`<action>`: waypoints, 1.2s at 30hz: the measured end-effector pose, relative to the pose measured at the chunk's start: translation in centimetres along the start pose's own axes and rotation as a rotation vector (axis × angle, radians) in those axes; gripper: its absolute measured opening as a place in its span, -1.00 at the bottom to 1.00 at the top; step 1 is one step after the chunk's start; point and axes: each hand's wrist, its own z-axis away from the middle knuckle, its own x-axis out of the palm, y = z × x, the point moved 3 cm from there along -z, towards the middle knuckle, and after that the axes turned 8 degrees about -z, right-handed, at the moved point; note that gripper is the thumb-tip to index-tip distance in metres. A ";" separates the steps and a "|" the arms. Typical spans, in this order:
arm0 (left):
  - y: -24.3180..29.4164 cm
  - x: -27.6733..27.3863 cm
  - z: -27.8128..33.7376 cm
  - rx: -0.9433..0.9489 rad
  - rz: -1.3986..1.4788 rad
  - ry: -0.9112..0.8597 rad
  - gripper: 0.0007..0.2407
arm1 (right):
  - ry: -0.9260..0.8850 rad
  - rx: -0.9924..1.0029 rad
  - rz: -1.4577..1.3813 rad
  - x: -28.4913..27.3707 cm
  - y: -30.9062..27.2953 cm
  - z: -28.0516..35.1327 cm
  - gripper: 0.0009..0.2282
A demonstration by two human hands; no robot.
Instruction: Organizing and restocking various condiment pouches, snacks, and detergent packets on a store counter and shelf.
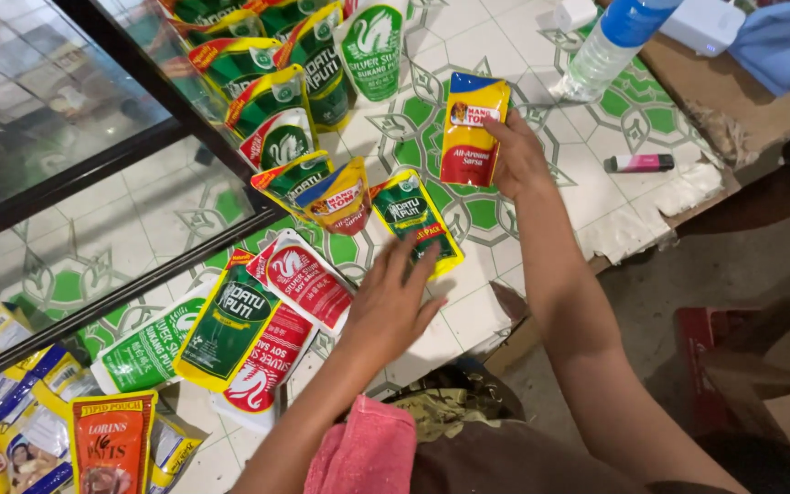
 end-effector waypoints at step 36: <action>4.3 -6.3 -10.6 -0.084 -0.018 0.780 -0.55 | -0.490 -0.158 0.338 6.1 -3.9 0.3 -0.85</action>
